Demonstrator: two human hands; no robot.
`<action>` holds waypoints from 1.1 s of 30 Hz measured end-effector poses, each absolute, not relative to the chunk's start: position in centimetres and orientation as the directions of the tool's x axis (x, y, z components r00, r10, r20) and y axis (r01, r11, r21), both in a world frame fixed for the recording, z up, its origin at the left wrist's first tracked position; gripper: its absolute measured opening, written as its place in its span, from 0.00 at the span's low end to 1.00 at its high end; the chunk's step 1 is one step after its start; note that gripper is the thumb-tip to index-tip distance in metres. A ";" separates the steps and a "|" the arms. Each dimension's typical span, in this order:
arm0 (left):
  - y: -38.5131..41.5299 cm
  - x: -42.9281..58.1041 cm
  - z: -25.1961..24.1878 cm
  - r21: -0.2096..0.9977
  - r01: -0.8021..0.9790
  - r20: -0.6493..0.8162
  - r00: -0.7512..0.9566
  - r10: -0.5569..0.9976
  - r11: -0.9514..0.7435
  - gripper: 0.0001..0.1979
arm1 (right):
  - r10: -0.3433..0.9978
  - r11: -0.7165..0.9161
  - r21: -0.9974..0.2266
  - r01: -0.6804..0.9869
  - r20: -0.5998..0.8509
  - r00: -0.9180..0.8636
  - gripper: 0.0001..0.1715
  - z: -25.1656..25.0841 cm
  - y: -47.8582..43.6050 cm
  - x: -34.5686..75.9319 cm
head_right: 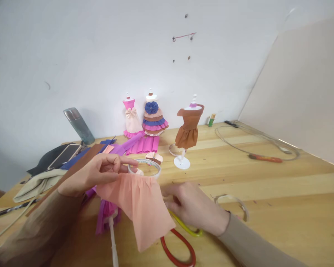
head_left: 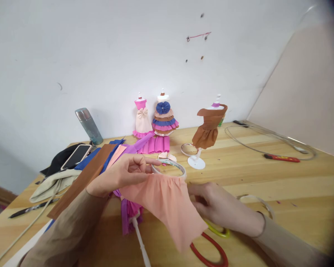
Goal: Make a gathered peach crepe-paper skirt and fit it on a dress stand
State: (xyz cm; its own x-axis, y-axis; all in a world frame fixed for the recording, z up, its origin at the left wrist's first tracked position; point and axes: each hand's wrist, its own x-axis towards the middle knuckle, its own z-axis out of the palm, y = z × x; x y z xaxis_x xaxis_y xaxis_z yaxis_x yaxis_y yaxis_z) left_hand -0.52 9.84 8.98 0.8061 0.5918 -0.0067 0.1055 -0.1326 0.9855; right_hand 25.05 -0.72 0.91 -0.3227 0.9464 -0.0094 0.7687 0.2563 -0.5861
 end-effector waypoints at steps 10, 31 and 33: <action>9.9 -0.4 9.0 0.987 0.082 0.016 0.800 0.600 -0.136 0.16 | 0.889 0.317 -0.475 0.821 -0.153 -0.431 0.10 2.4 -2.3 24.3; 10.9 -0.7 8.2 0.997 -0.066 0.082 0.802 0.591 -0.048 0.15 | 0.840 0.534 -0.238 0.811 0.042 -0.541 0.13 0.5 -2.6 24.1; 10.9 -0.6 8.2 0.997 -0.060 0.078 0.795 0.601 -0.051 0.15 | 0.840 0.536 -0.205 0.819 0.028 -0.543 0.14 0.4 -2.6 24.1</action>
State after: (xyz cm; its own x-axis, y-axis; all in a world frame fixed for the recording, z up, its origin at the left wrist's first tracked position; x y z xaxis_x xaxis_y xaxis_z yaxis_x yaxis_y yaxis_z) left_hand -0.60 10.85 8.22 0.7953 0.6011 0.0785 -0.0598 -0.0511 0.9969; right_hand 24.07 -2.56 0.38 -0.5426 0.8395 0.0279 0.8188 0.5361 -0.2052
